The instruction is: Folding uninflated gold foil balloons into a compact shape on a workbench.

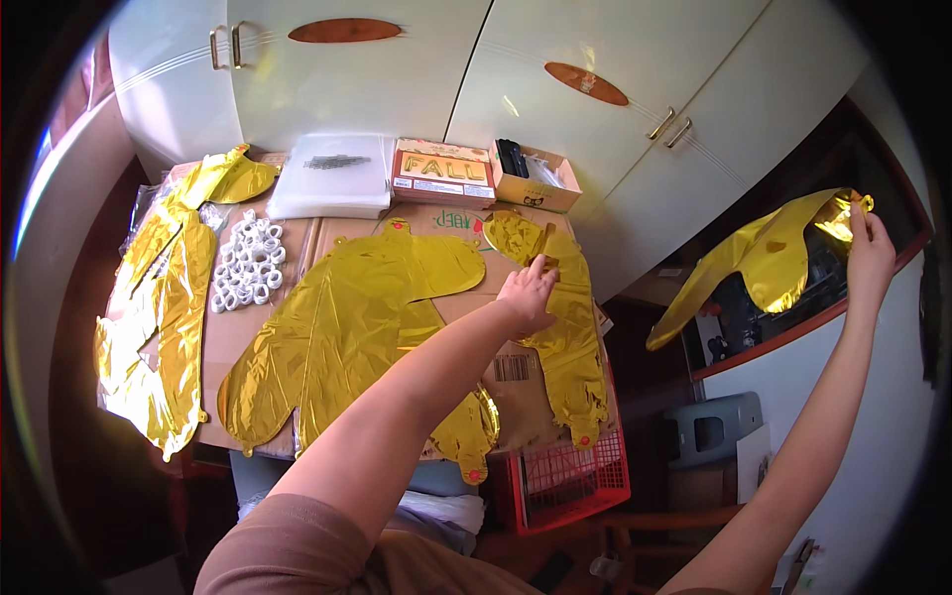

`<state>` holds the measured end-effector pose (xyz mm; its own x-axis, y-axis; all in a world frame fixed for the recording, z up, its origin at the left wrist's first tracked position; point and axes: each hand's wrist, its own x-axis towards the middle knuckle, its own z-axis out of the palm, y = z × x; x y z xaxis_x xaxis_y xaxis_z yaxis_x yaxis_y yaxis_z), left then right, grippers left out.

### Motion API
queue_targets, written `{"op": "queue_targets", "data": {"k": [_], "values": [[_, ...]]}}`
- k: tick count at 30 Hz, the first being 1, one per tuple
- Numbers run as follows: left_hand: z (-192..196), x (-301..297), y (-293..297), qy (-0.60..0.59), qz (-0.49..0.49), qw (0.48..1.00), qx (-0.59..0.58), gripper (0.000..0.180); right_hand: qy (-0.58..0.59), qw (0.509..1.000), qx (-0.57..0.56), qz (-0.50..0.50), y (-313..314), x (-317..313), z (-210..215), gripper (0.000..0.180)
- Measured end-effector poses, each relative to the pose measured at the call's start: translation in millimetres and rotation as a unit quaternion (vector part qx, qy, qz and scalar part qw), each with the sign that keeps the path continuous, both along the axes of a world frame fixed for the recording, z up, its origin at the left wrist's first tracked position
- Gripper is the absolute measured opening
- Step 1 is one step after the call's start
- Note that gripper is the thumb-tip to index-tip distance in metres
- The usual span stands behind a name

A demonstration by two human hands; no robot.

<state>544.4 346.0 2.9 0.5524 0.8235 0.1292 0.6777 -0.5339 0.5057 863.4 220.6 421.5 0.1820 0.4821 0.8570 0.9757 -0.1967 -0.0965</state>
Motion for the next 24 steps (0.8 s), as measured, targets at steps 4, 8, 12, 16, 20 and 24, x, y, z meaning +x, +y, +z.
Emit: {"op": "queue_targets", "data": {"k": [4, 8, 12, 16, 20, 24], "values": [[-12, -7, 13, -0.136, 0.071, 0.987, -0.037, 0.086, 0.035, 0.998, -0.026, 0.036, 2, -25, -20, 0.038], [-9, -10, 13, -0.172, 0.094, 0.98, -0.024, 0.074, 0.021, 0.994, -0.064, 0.088, 1, -51, -28, 0.034], [-7, -23, -16, -0.28, 0.067, 0.957, 0.043, 0.045, 0.032, 0.97, -0.199, 0.138, -3, -112, -37, 0.032], [21, -47, -89, -0.368, 0.023, 0.928, -0.063, 0.035, 0.039, 0.951, -0.23, 0.205, -15, -180, -33, 0.03], [47, -95, -155, -0.346, -0.006, 0.892, -0.29, 0.033, 0.084, 0.928, -0.257, 0.257, -23, -258, -21, 0.033], [53, -137, -190, -0.376, -0.116, 0.825, -0.405, 0.035, -0.113, 0.943, -0.211, 0.23, -6, -297, -20, 0.038]]}}
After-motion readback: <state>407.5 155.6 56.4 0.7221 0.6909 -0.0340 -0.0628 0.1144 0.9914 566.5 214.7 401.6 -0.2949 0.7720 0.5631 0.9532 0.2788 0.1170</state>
